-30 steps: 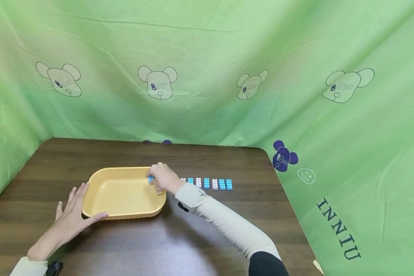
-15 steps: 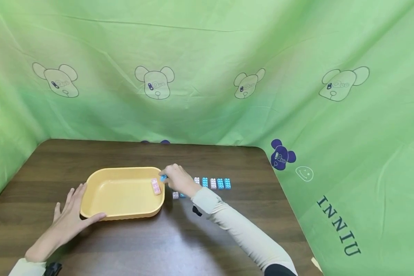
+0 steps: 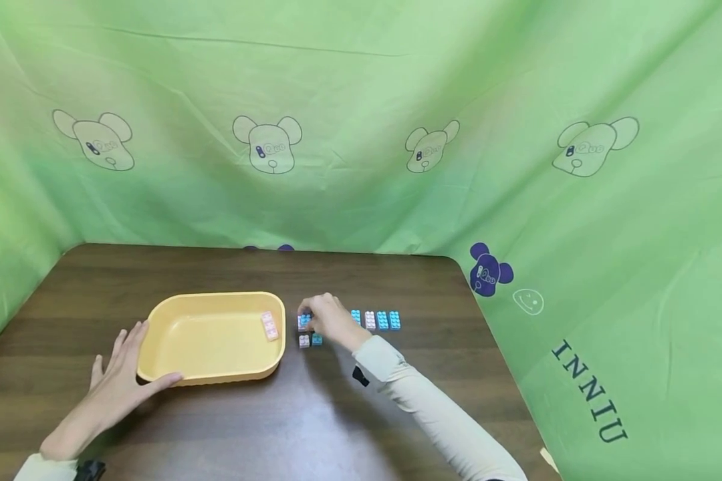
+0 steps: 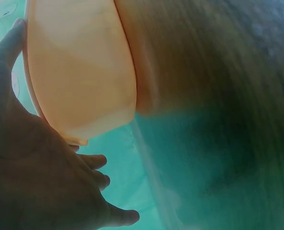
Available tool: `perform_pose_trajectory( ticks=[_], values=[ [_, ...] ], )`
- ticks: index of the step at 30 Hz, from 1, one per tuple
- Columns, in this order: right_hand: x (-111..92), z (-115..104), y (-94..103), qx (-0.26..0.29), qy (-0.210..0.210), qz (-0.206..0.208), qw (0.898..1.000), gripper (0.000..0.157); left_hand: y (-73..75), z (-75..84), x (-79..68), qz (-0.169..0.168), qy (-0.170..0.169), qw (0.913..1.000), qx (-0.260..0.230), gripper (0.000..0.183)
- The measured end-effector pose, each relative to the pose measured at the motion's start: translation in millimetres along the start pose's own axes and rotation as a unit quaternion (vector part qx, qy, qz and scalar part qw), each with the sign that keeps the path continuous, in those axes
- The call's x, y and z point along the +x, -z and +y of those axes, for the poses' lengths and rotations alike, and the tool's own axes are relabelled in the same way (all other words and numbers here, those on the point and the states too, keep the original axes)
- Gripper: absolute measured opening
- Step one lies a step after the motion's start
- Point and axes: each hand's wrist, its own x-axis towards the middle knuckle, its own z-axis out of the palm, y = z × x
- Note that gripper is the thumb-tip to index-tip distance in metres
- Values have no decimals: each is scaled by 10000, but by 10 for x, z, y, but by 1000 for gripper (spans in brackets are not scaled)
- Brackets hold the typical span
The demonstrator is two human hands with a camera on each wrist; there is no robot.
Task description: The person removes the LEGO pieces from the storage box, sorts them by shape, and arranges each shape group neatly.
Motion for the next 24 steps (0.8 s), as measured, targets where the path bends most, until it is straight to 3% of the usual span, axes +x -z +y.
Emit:
perform_pose_trajectory(
  ticks=[6,12,24],
  values=[
    [-68,124,-33,106,-493,42,9987,22,14,-1,8,-3,-25,10000,30,126],
    [-156,245,-78,-76,-528,56,9986,20,13,6,4,-37,-22,10000,22,126],
    [-349,439,-167,52,-566,162,9983,21,20,10,0,-44,-10,10000,2,126]
  ],
)
